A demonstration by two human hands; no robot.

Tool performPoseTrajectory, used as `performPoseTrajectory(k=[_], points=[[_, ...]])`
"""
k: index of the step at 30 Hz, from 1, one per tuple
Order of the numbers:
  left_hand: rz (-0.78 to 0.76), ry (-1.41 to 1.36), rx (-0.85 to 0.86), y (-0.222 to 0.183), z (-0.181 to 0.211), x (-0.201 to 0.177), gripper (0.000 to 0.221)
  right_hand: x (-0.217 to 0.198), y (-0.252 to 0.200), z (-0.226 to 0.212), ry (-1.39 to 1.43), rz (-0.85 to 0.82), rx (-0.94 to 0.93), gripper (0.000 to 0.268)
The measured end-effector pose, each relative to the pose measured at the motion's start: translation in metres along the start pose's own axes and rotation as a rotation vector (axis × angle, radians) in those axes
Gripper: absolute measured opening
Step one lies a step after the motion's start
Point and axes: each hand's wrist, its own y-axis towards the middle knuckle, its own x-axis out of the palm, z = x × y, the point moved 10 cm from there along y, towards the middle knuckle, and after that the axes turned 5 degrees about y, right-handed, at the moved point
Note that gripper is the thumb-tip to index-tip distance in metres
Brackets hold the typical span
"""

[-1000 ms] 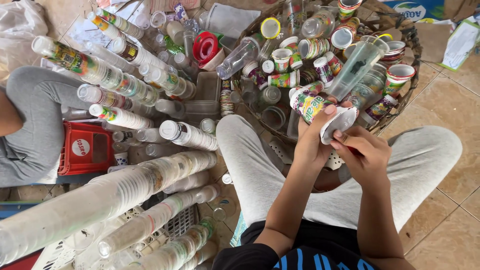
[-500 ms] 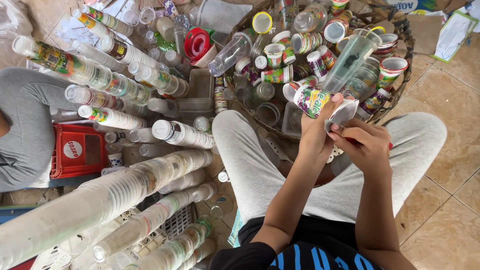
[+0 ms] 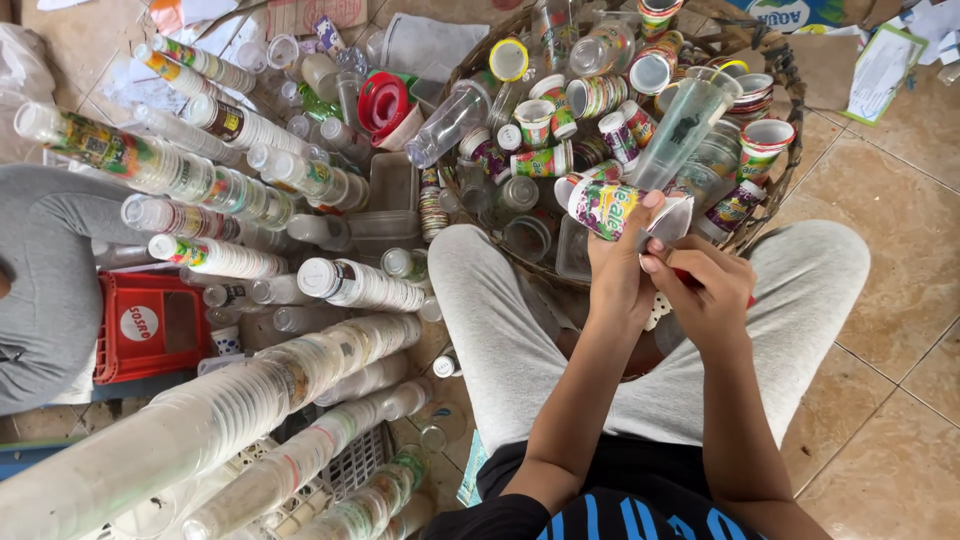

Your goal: Removing plastic rings and labels from plastic cups for recycling using a small blade.

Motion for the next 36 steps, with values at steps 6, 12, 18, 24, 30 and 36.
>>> performPoseTrajectory(k=[6, 12, 18, 24, 30, 36], points=[[0.013, 0.006, 0.048, 0.027, -0.018, -0.019, 0.040, 0.004, -0.007, 0.011, 0.056, 0.027, 0.056, 0.009], [0.042, 0.018, 0.051, 0.021, -0.010, -0.022, 0.038, 0.009, -0.004, 0.007, 0.053, 0.074, 0.058, 0.014], [0.076, 0.047, 0.100, 0.036, -0.010, -0.026, 0.037, 0.016, -0.012, 0.024, 0.088, 0.150, 0.158, 0.018], [0.115, 0.019, 0.137, 0.032, 0.002, -0.022, 0.035, 0.022, -0.012, 0.030, 0.085, 0.164, 0.227, 0.020], [0.119, 0.023, 0.073, 0.060, -0.029, -0.052, 0.046, 0.026, -0.010, 0.026, 0.043, 0.086, 0.161, 0.013], [0.083, -0.082, 0.041, 0.047, -0.005, -0.044, 0.051, 0.031, -0.002, 0.016, -0.061, -0.052, 0.067, 0.010]])
